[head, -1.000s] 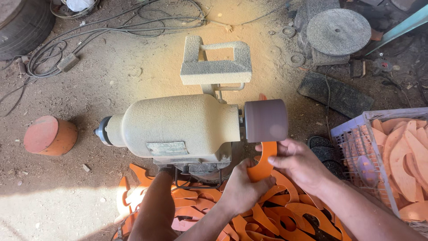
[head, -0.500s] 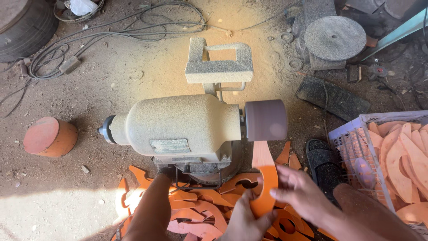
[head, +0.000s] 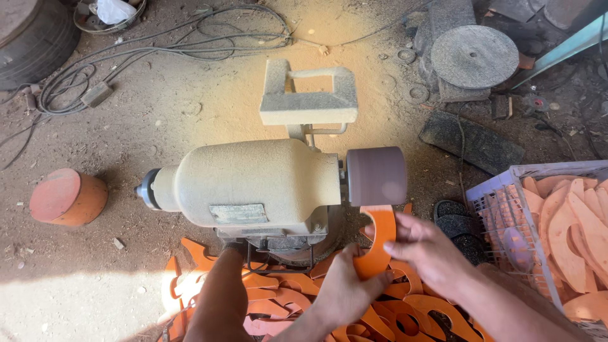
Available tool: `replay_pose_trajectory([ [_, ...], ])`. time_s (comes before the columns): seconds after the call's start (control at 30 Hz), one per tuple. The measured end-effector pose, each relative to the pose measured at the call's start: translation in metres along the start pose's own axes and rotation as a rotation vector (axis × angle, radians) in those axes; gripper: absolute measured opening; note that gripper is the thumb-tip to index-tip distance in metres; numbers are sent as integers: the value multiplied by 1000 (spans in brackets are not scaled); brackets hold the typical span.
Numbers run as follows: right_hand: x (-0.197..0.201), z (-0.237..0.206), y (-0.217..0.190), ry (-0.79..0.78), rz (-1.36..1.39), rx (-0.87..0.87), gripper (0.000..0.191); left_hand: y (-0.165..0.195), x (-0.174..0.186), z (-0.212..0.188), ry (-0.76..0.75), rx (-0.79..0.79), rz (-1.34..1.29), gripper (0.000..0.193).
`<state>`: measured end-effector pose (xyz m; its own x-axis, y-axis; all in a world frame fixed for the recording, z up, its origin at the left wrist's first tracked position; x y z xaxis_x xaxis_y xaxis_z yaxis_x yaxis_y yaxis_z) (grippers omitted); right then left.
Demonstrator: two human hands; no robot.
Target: The person repeatedly picks up orange wooden shoe-tree-shaped parts from a pile and presses their edges against a rotating bench grinder wheel to smooth them. Finished parts are placed into a purple plastic crate to the right.
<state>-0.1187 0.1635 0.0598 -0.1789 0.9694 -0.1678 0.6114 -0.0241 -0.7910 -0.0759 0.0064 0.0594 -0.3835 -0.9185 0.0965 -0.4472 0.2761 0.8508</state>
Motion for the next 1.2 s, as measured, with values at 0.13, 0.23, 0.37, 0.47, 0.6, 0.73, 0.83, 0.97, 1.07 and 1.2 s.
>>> replay_pose_trajectory([
  [0.13, 12, 25, -14, 18, 128, 96, 59, 31, 10, 17, 47, -117, 10, 40],
  [0.23, 19, 32, -16, -34, 148, 129, 53, 33, 6, 26, 24, -118, -51, 40],
  [0.37, 18, 26, -13, 4, -4, 161, 56, 17, -3, 25, 49, -150, -8, 42],
  [0.47, 16, 12, 4, 67, -146, 32, 56, -10, -11, 16, 89, -131, 29, 43],
  [0.6, 11, -4, 36, 48, -145, -16, 62, -57, -29, 2, 49, -158, -148, 46],
  [0.73, 8, -24, 77, -45, -107, -108, 69, -82, -39, -9, 107, -392, -19, 51],
  [0.83, 0, -26, 85, -137, 96, -103, 62, -75, -37, -19, 109, -677, 5, 54],
  [0.97, 13, -16, 60, 46, -223, -128, 47, -84, -38, -6, -116, 115, -344, 48],
  [1.07, 15, -1, 24, 58, -84, -63, 46, -55, -20, -7, -231, 229, -695, 33],
  [1.2, 6, 12, -9, -89, 449, 40, 65, -8, -2, 1, -133, -4, -526, 21],
])
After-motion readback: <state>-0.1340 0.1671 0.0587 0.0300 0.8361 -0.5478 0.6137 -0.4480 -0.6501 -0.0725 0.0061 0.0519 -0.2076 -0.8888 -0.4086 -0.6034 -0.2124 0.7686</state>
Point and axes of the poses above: each hand's wrist, its own z-axis towards the middle knuckle, its own x-axis out of the back of the hand, y = z × x, the point moved 5 cm from there along z, towards the middle knuckle, and after that the axes turned 4 degrees about z, right-handed, at the moved point
